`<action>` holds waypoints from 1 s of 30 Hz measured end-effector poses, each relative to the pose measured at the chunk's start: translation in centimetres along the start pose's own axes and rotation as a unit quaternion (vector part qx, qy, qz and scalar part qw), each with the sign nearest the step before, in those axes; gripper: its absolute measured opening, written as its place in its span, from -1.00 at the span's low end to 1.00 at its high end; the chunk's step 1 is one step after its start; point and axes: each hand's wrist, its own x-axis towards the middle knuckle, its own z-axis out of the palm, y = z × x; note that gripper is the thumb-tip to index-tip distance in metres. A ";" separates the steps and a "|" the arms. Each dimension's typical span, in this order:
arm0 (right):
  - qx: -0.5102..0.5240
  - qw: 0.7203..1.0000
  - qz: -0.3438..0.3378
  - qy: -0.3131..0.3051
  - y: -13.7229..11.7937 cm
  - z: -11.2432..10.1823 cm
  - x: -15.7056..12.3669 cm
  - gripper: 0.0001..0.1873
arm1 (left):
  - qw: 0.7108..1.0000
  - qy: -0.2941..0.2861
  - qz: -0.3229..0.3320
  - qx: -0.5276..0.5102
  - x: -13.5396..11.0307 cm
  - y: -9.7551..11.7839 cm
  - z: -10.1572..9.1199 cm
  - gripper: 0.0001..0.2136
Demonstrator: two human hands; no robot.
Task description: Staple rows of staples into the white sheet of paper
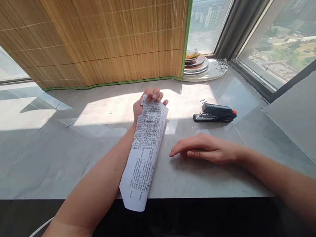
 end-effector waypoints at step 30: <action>-0.015 0.999 0.021 0.021 0.1 0.0 0.1 -0.63 | 0.998 -0.051 -0.003 -0.027 0.3 -0.3 -0.2 -0.68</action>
